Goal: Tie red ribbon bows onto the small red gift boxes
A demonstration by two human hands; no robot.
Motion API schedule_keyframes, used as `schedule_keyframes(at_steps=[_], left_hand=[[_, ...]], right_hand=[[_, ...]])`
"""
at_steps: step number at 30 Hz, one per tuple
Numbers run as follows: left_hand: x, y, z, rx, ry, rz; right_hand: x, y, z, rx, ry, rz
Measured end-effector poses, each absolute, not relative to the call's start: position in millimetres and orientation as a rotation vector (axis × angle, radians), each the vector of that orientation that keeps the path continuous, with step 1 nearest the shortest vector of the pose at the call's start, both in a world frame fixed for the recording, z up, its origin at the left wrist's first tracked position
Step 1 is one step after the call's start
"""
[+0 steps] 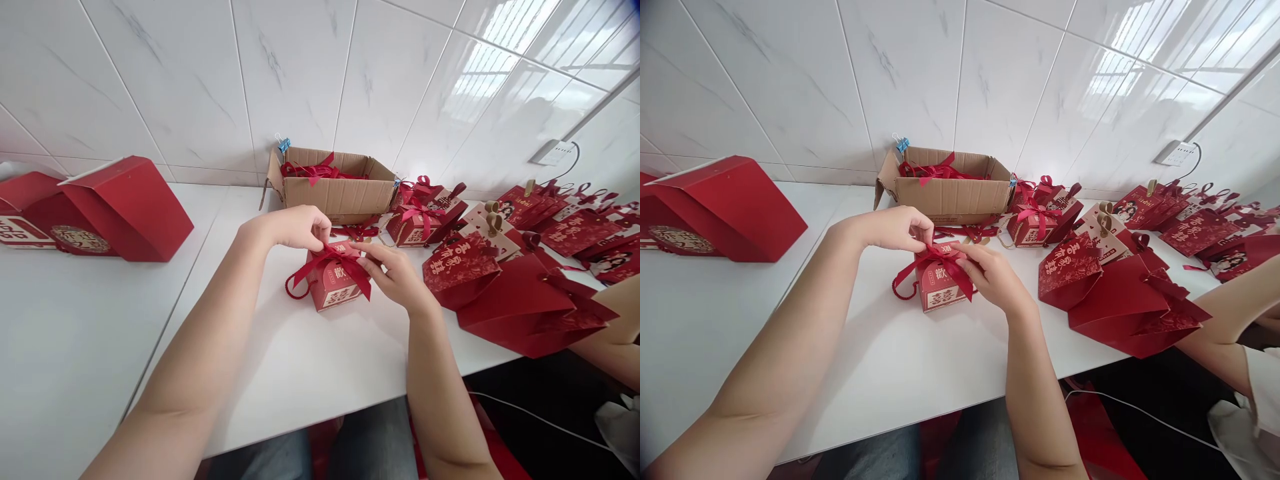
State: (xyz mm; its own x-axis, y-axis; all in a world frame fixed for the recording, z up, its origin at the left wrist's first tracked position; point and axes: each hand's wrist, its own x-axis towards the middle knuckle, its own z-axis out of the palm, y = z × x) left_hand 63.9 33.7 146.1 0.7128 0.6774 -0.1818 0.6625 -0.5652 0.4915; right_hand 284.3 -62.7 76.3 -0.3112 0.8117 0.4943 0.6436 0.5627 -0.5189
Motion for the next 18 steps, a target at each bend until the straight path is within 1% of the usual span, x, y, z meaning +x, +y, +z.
schedule_keyframes(at_steps=[4, 8, 13, 18], left_hand=[[63.9, 33.6, 147.4, 2.376, 0.980, 0.040], [65.4, 33.0, 147.8, 2.360, 0.947, 0.044], [67.4, 33.6, 145.2, 2.400, 0.963, 0.121], [67.9, 36.6, 140.7, 2.449, 0.943, 0.193]], right_hand=[[280.8, -65.3, 77.4, -1.216, -2.077, 0.356], [277.3, -65.7, 76.5, -1.186, -2.101, 0.310], [275.0, -66.4, 75.7, -1.153, -2.140, 0.286], [276.8, -69.2, 76.9, -1.150, -2.199, 0.350]])
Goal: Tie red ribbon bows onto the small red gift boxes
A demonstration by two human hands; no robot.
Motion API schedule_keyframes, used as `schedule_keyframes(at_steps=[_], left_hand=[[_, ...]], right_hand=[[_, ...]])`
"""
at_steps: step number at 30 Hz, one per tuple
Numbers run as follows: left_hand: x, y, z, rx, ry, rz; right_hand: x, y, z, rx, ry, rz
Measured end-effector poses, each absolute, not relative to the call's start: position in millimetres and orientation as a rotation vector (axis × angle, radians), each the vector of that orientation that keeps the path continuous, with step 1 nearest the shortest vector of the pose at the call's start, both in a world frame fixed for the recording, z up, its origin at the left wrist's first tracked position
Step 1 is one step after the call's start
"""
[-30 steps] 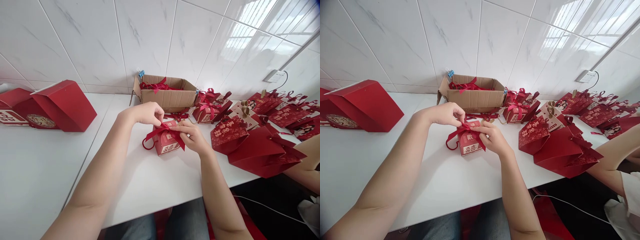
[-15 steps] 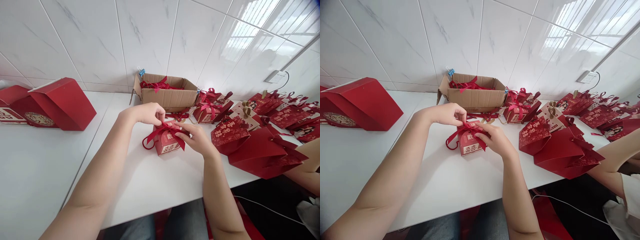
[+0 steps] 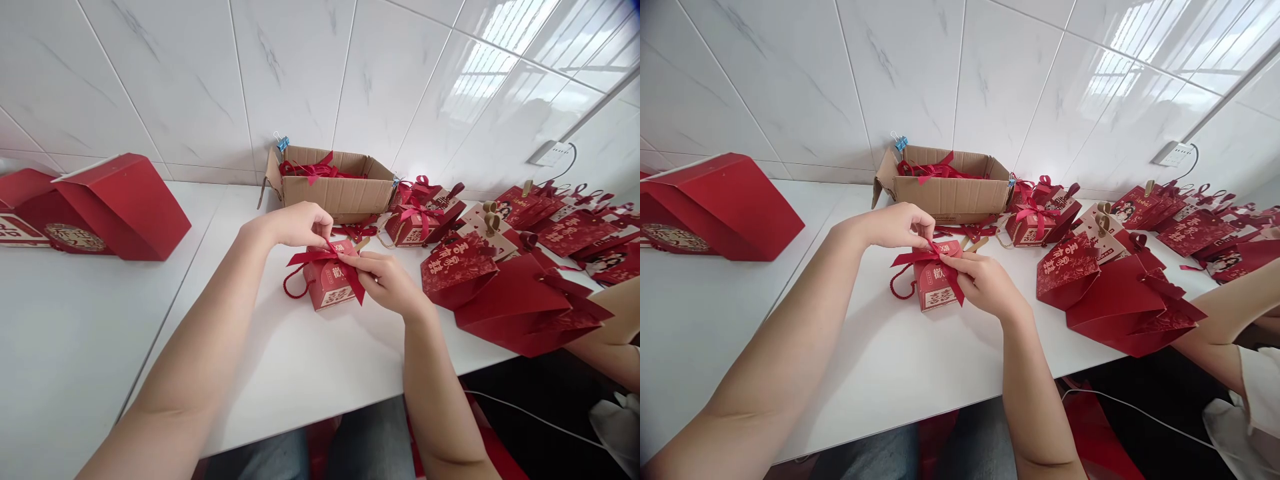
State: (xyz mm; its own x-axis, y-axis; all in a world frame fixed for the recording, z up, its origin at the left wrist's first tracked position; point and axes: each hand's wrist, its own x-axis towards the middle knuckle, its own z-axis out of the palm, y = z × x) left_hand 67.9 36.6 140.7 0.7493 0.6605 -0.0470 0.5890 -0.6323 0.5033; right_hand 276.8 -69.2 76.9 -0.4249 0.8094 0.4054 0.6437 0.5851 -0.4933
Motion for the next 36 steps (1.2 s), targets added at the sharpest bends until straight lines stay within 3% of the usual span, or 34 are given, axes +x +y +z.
schedule_keyframes(at_steps=[11, 31, 36], left_hand=[[68, 39, 138, 2.432, 0.926, 0.213], [73, 49, 124, 2.381, 0.877, 0.289], [69, 46, 130, 2.326, 0.883, 0.239]], right_hand=[[274, -76, 84, -1.339, -2.144, 0.401], [279, -77, 87, -1.238, -2.200, 0.616], [280, -73, 83, -1.261, -2.076, 0.435]])
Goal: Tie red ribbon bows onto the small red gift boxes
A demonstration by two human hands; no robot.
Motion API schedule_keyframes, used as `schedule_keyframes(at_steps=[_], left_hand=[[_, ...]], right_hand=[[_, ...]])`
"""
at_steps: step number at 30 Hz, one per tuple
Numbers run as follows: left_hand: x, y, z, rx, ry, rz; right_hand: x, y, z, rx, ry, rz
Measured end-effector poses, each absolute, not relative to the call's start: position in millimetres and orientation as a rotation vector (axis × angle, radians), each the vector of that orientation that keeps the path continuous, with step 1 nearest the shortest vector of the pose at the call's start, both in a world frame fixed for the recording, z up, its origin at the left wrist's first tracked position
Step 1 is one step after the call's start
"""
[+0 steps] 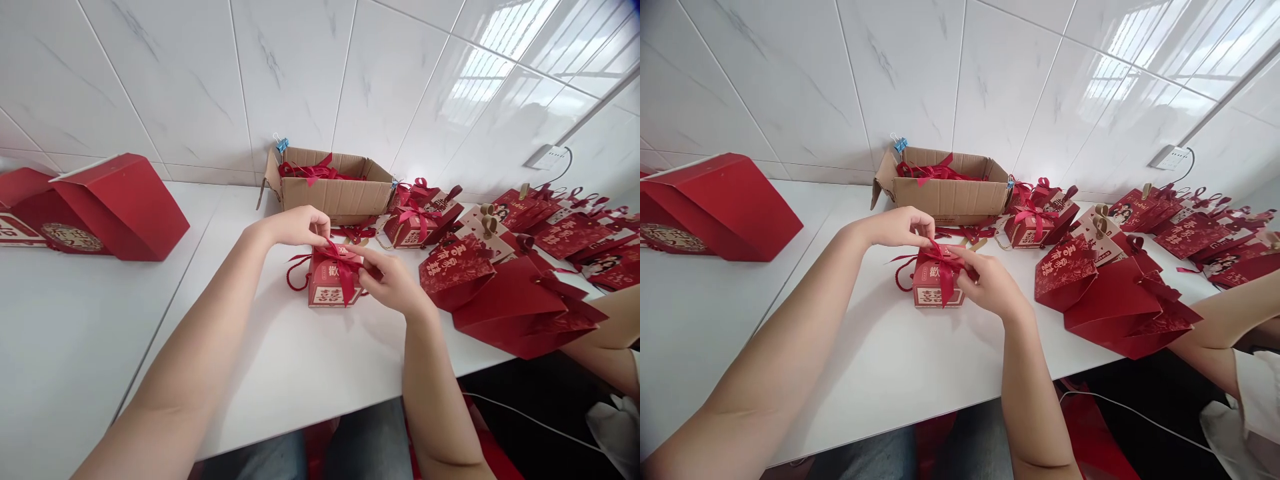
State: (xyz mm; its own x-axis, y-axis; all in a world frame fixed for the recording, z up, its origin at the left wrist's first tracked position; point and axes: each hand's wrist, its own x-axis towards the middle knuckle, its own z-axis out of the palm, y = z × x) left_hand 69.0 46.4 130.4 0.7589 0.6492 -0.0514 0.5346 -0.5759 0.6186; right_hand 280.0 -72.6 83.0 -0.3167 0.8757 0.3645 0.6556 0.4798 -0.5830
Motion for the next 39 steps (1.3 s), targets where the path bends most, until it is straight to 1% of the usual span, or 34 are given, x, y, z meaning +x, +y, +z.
schedule_keyframes(at_steps=[3, 5, 14, 18, 25, 36, 39], left_hand=[[70, 45, 132, 2.320, 0.888, 0.238], [70, 45, 132, 2.329, 0.901, 0.236], [70, 43, 132, 2.352, 0.951, 0.271], [70, 44, 131, 2.357, 0.966, 0.280], [70, 50, 123, 2.400, 0.843, 0.358], [69, 55, 114, 2.389, 0.821, 0.398], [71, 55, 113, 2.380, 0.822, 0.407]], right_hand=[[279, -70, 81, -1.235, -2.056, 0.307], [278, -70, 81, -1.202, -2.053, 0.280], [276, -72, 82, -1.259, -2.091, 0.298], [274, -72, 80, -1.267, -2.114, 0.366], [274, -75, 82, -1.298, -2.201, 0.460], [277, -76, 86, -1.281, -2.336, 0.426], [278, -75, 86, -1.263, -2.335, 0.463]])
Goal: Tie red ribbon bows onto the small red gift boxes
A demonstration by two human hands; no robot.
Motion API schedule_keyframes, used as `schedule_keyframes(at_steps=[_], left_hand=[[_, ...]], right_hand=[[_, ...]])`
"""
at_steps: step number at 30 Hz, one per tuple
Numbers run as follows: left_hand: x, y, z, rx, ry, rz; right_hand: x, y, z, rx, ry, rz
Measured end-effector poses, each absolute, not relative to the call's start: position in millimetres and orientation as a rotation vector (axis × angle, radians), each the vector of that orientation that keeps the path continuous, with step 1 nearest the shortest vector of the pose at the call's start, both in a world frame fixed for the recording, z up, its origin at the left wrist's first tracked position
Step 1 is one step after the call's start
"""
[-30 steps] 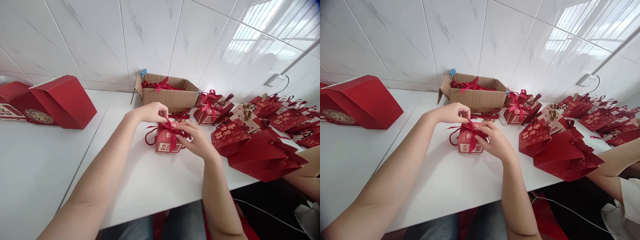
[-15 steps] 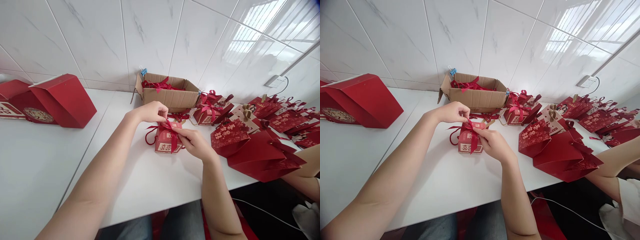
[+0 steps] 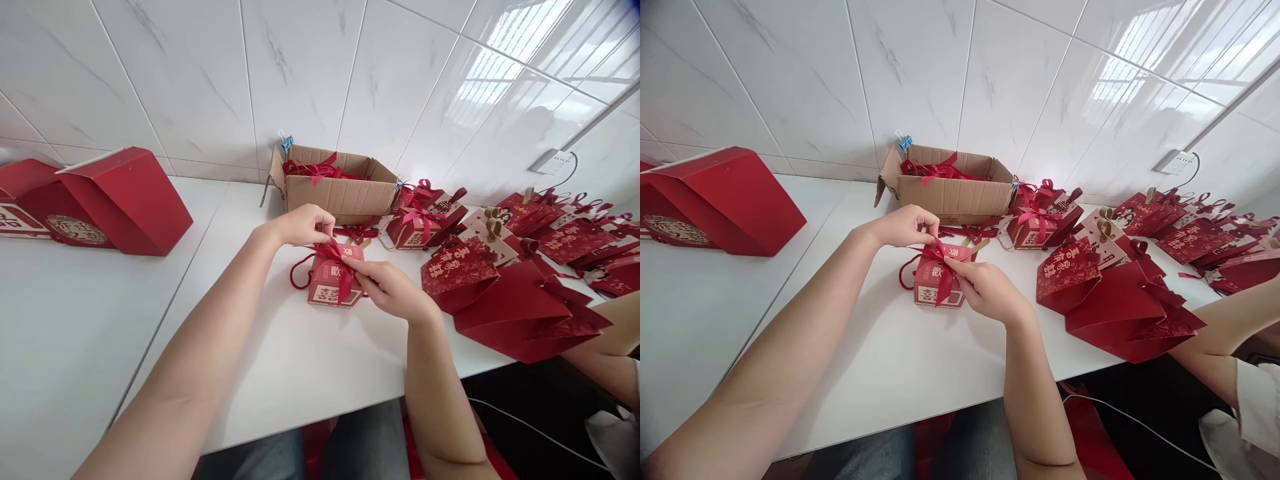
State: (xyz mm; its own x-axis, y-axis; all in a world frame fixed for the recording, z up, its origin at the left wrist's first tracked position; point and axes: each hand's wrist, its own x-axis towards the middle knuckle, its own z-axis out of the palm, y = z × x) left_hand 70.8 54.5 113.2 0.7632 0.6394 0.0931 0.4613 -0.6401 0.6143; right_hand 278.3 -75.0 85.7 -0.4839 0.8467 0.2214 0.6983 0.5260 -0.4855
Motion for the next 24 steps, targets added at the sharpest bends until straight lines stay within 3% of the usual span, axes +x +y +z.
schedule_keyframes(at_steps=[7, 14, 20, 24], left_hand=[[84, 47, 117, 2.450, 0.895, 0.503], [66, 20, 158, 2.458, 1.189, 0.393], [88, -13, 164, 2.440, 1.229, -0.177], [105, -13, 151, 2.436, 1.266, -0.245]], right_hand=[[278, -69, 78, -1.286, -2.070, 0.553], [277, -64, 78, -1.255, -1.722, 0.462], [271, -51, 66, -1.281, -1.728, 0.248], [265, -45, 59, -1.278, -1.723, 0.187]])
